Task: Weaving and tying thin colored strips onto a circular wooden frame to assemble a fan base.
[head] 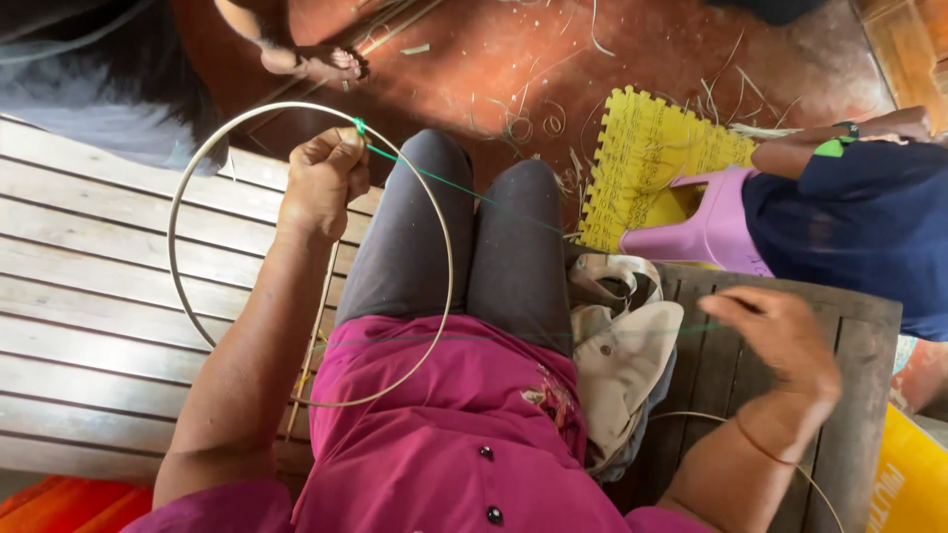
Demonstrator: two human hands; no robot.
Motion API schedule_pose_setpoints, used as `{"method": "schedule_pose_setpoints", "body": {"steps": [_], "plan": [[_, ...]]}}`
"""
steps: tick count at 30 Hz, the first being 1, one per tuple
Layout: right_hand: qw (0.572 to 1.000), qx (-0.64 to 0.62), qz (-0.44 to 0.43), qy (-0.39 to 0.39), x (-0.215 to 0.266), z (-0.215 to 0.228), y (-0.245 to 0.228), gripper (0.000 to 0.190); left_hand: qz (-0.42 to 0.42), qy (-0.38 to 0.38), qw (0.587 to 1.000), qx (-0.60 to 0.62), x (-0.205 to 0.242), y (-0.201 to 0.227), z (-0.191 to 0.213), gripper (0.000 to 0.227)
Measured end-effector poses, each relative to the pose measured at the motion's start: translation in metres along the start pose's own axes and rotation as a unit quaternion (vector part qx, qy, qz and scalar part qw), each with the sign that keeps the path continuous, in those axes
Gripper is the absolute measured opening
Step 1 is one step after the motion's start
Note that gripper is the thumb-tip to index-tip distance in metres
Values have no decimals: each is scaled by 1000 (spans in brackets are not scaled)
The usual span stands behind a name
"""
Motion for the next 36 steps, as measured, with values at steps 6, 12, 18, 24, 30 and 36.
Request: {"method": "schedule_pose_setpoints", "body": {"steps": [6, 12, 18, 24, 30, 36], "plan": [[973, -70, 14, 221, 4, 36, 157, 24, -18, 24, 999, -23, -1, 7, 9, 32], [947, 118, 107, 278, 42, 19, 86, 50, -18, -117, 993, -29, 46, -17, -38, 11], [899, -186, 381, 112, 34, -88, -103, 32, -61, -135, 986, -81, 84, 5, -101, 13], [792, -408, 452, -45, 8, -141, -163, 19, -72, -128, 987, -59, 81, 0, -106, 10], [802, -420, 424, -31, -15, -164, -155, 19, -66, -92, 993, -35, 78, -8, -105, 9], [783, -452, 428, 8, -12, -172, -172, 15, -37, -88, 995, -19, 74, -10, -100, 9]]}}
Point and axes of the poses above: each hand's wrist, its own x-axis away from the middle knuckle, its own z-axis out of the back of the hand, y = z × x, the point moved 1 cm from there along -x, towards the middle knuckle, and after that the axes turned 4 degrees about z, right-handed, at the moved point
